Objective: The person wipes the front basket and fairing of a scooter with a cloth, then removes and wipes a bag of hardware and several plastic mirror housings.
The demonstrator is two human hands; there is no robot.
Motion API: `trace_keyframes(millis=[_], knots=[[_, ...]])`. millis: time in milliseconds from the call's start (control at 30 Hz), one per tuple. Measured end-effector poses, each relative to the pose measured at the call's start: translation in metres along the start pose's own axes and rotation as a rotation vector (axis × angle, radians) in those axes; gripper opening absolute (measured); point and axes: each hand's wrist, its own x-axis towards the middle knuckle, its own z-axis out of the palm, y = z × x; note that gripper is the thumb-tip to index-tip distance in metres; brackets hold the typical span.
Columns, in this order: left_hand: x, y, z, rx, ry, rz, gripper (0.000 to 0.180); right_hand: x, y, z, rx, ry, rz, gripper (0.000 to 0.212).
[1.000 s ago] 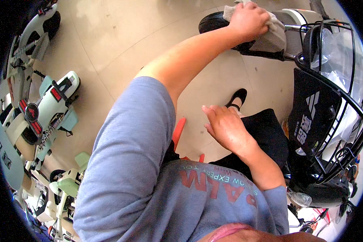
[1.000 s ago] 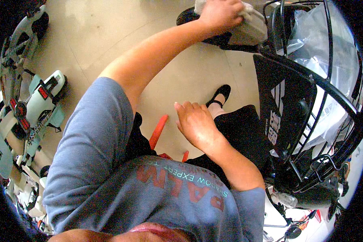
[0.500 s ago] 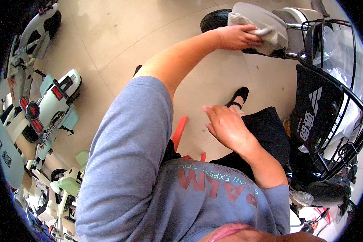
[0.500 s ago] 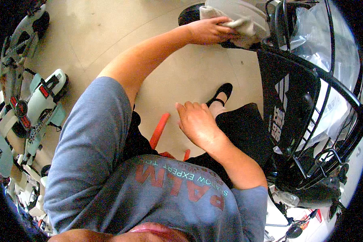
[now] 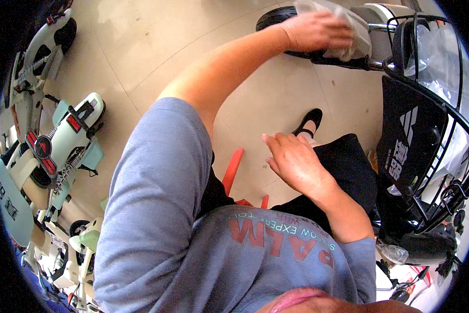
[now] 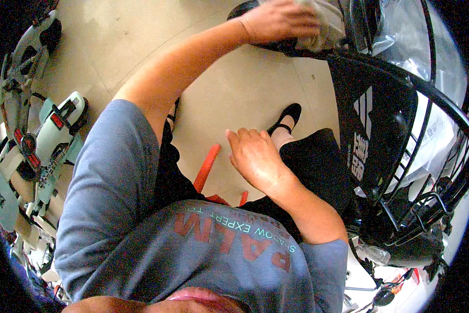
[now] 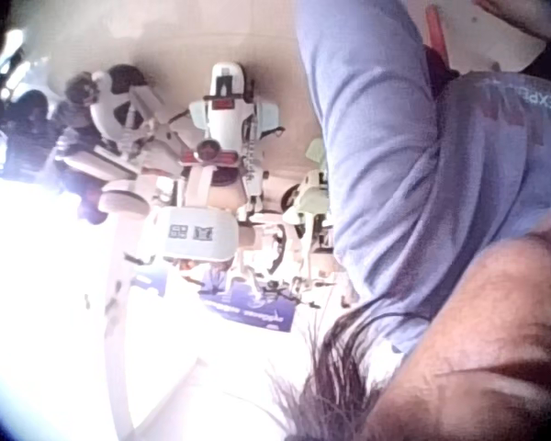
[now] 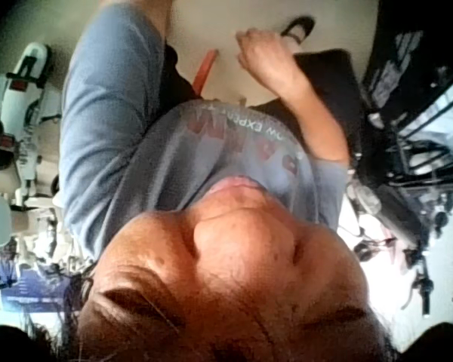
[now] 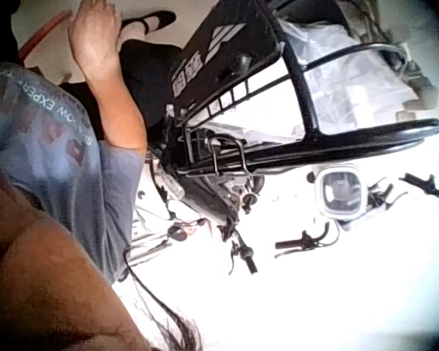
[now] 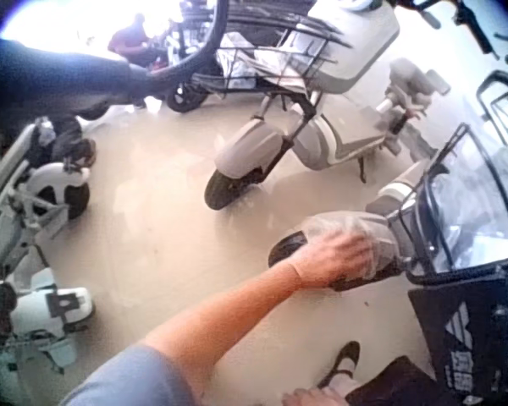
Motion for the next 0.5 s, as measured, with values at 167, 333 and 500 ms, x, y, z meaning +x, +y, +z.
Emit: trace_keyframes(millis=[167, 333, 500], knots=[[0.009, -0.028, -0.016, -0.242, 0.038, -0.656, 0.040, 0.001, 0.000, 0.001, -0.027, -0.021, -0.001, 0.052], [0.015, -0.006, 0.009, -0.116, -0.104, -0.542, 0.036, 0.000, -0.001, 0.001, -0.024, 0.004, -0.022, 0.051], [0.028, 0.022, 0.018, -0.150, -0.032, -0.221, 0.044, -0.002, 0.000, 0.002, 0.023, 0.063, -0.022, 0.049]])
